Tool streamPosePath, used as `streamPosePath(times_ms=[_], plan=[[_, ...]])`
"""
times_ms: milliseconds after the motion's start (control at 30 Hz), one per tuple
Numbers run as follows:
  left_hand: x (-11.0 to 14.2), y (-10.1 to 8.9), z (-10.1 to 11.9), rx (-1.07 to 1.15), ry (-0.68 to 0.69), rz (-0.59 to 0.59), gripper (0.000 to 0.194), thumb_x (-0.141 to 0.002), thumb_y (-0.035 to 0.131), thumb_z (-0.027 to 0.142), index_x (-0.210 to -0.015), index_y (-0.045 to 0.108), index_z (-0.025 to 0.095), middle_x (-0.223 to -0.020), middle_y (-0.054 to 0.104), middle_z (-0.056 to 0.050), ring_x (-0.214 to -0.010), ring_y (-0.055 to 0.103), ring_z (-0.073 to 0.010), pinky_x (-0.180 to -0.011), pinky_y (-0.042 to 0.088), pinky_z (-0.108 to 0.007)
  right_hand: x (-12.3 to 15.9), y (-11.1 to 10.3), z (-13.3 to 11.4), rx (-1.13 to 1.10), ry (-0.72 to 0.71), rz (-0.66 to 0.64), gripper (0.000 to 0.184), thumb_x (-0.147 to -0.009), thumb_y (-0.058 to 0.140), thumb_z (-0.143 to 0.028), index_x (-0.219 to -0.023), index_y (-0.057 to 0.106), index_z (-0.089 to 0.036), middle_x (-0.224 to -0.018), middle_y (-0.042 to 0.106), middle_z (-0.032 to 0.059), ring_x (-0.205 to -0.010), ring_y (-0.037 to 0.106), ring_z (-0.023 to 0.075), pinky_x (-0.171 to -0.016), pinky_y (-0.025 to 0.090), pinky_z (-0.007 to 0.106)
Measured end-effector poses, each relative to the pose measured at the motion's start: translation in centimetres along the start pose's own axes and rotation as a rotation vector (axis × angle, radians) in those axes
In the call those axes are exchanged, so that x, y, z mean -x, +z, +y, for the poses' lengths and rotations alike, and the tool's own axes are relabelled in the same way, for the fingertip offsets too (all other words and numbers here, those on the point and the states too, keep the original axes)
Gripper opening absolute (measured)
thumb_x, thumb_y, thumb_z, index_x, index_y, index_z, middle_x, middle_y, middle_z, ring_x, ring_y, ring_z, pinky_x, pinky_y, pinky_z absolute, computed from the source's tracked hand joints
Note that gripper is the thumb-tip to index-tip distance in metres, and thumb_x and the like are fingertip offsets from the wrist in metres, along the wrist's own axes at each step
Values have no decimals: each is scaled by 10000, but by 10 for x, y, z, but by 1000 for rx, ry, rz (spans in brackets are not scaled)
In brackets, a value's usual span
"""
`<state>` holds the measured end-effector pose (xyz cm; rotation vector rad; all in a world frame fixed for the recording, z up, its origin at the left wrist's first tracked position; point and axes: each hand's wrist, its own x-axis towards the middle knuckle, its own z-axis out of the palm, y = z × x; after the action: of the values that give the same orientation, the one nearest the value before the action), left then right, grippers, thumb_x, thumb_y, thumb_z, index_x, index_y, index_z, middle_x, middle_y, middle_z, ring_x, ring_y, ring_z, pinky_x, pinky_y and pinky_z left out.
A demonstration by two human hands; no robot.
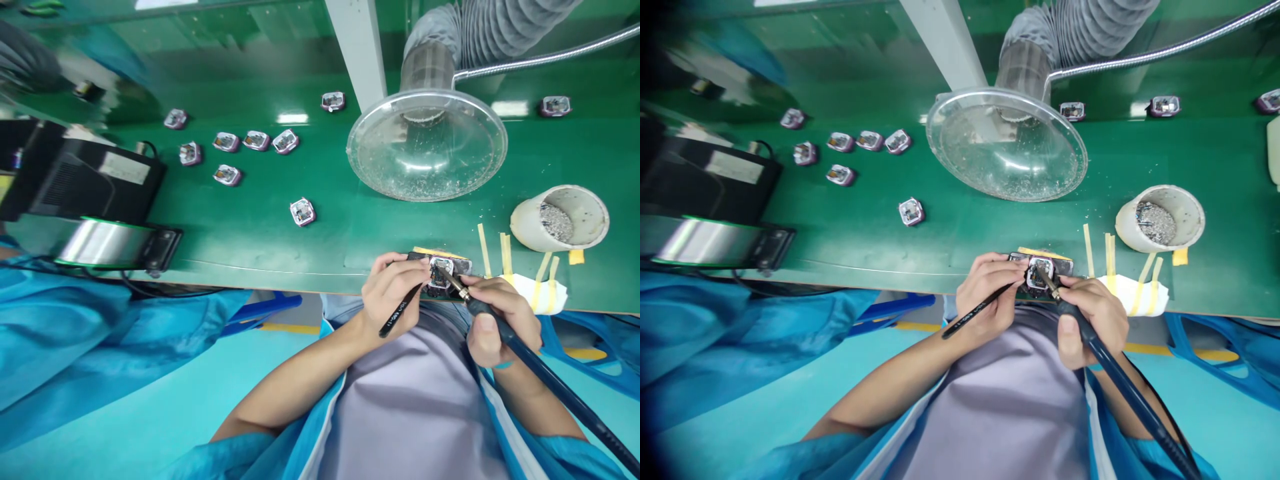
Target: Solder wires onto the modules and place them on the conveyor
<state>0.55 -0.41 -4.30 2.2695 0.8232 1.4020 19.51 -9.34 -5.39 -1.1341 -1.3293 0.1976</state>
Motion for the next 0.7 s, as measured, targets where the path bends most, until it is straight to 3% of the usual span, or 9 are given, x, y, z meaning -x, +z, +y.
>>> streamPosePath(times_ms=[167,367,500,700], plan=[[1,0,2,3,-3,-7,228,-1087,698,45,-1231,731,219,-1137,910,-72,-1013,902,-201,-1088,688,-405,1,0,0,19,10,-31,282,-1073,727,-290,-1326,802,-192,-1020,794,83,-1024,861,330,-792,757,491],[1,0,2,-18,-9,2,214,-1121,686,82,-1238,715,259,-1109,908,-32,-997,901,-187,-1058,713,-407,1,4,-2,-13,90,78,273,-1123,716,-419,-1278,820,-221,-972,786,75,-942,855,337,-764,753,523],[0,0,3,3,-4,-3,218,-1116,696,70,-1238,717,249,-1097,904,-41,-1011,898,-191,-1069,712,-411,3,3,0,25,67,130,311,-1140,724,-460,-1314,837,-230,-944,787,63,-856,828,309,-731,749,494],[-6,-20,-7,-8,-26,-22,286,-1108,755,102,-1349,730,254,-1217,888,-77,-1156,874,-219,-1151,689,-437,7,8,1,119,160,195,382,-1131,782,-414,-1478,786,-256,-944,801,41,-769,832,256,-720,769,436]])
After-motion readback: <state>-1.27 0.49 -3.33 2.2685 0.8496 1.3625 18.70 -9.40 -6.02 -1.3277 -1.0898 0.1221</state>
